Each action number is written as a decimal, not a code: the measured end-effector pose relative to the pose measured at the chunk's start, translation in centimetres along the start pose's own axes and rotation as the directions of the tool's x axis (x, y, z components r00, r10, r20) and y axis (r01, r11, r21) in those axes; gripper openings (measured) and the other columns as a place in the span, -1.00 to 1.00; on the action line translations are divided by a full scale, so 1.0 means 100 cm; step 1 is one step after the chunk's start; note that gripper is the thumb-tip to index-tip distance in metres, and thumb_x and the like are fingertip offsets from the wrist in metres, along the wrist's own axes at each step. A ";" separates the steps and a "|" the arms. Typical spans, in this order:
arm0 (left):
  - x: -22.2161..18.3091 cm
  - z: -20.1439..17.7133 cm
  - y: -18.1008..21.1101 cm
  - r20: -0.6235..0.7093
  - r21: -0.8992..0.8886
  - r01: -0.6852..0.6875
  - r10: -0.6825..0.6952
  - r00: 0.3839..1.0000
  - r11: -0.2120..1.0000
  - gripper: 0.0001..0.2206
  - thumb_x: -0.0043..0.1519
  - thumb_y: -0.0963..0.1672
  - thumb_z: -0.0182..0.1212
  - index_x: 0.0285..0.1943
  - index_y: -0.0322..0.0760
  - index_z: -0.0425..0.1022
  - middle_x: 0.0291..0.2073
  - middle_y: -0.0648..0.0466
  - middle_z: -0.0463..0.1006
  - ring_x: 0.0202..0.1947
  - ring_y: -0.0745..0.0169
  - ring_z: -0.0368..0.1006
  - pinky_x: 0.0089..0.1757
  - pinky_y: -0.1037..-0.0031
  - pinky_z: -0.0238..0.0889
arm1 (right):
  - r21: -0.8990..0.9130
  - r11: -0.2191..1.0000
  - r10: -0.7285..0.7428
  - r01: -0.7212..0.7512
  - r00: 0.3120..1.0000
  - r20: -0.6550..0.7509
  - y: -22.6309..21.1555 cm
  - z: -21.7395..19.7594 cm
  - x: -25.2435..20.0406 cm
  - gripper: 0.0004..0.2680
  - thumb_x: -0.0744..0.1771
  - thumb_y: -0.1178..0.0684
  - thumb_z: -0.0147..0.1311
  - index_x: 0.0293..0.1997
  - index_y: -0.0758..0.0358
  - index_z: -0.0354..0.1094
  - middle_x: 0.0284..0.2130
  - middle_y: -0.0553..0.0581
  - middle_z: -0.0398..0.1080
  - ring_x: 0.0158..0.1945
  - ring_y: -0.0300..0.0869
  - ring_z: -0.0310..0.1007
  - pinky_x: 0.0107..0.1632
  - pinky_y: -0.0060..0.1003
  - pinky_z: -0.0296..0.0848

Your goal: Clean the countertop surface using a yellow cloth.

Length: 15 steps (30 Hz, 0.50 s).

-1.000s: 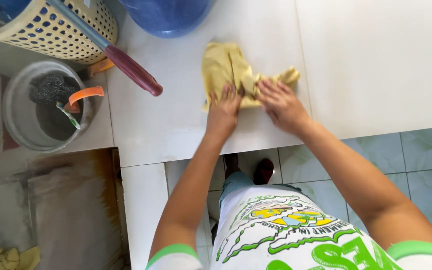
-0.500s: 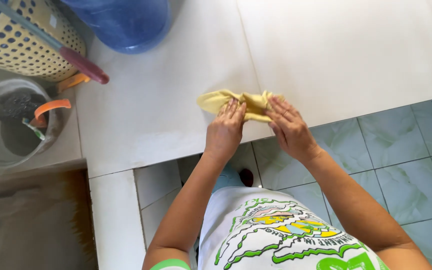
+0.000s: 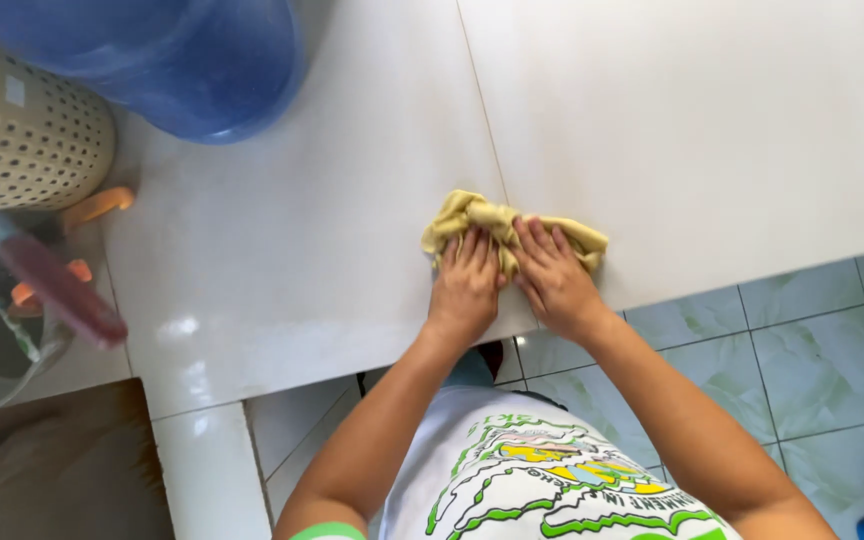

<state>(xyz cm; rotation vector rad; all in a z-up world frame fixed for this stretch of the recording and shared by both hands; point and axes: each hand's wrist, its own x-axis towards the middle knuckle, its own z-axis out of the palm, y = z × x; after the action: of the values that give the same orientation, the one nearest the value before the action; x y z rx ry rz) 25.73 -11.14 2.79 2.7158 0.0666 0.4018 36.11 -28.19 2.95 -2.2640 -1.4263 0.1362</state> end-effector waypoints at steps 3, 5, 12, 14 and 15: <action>0.071 0.021 -0.042 -0.082 0.018 0.028 -0.026 0.996 0.999 -0.59 0.32 -0.11 0.12 0.29 -0.52 0.43 0.34 -0.24 0.38 0.45 -0.17 0.17 0.39 -0.02 -0.09 | -0.016 1.000 0.023 -0.024 0.997 -0.068 0.039 -0.003 0.072 -0.58 0.37 0.11 0.01 0.43 0.39 0.15 0.53 0.31 -0.12 0.60 0.14 -0.27 0.51 0.20 -0.22; 0.117 0.028 -0.067 -0.085 0.024 0.059 -0.056 0.995 0.998 -0.60 0.33 -0.10 0.12 0.28 -0.48 0.44 0.35 -0.21 0.37 0.45 -0.15 0.17 0.38 -0.02 -0.10 | -0.018 0.999 0.048 -0.049 0.997 -0.058 0.066 -0.001 0.117 -0.58 0.39 0.11 0.00 0.45 0.37 0.14 0.55 0.31 -0.15 0.61 0.14 -0.30 0.52 0.21 -0.25; 0.272 0.048 -0.172 -0.188 0.041 0.137 -0.127 0.974 0.990 -0.58 0.34 -0.08 0.11 0.36 -0.35 0.43 0.38 -0.11 0.34 0.44 -0.06 0.15 0.37 -0.01 -0.09 | -0.059 0.996 0.063 -0.064 0.998 -0.016 0.157 -0.010 0.287 -0.64 0.44 0.10 -0.02 0.44 0.35 0.18 0.56 0.39 -0.21 0.61 0.24 -0.39 0.50 0.32 -0.34; 0.312 0.051 -0.198 -0.278 0.062 0.134 -0.112 0.954 0.989 -0.60 0.32 -0.08 0.11 0.31 -0.34 0.47 0.31 -0.12 0.41 0.38 -0.07 0.22 0.32 0.02 -0.04 | -0.145 0.989 -0.028 0.015 0.996 -0.087 0.177 -0.015 0.332 -0.67 0.44 0.09 0.01 0.38 0.35 0.26 0.46 0.42 0.02 0.53 0.26 -0.13 0.44 0.32 -0.18; 0.332 0.051 -0.213 -0.373 0.099 0.121 -0.076 0.925 0.988 -0.62 0.30 -0.08 0.11 0.26 -0.33 0.51 0.24 -0.12 0.48 0.31 -0.08 0.29 0.28 0.04 0.01 | -0.235 0.968 -0.131 0.089 0.977 -0.171 0.187 -0.016 0.356 -0.70 0.43 0.08 0.05 0.32 0.36 0.34 0.35 0.45 0.24 0.44 0.28 0.13 0.38 0.33 -0.01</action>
<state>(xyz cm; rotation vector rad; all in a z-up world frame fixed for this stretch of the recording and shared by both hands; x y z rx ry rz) 59.24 10.00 -1.08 2.7011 0.3401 0.9006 68.40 -4.25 1.90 -2.2960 -1.5285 -0.2799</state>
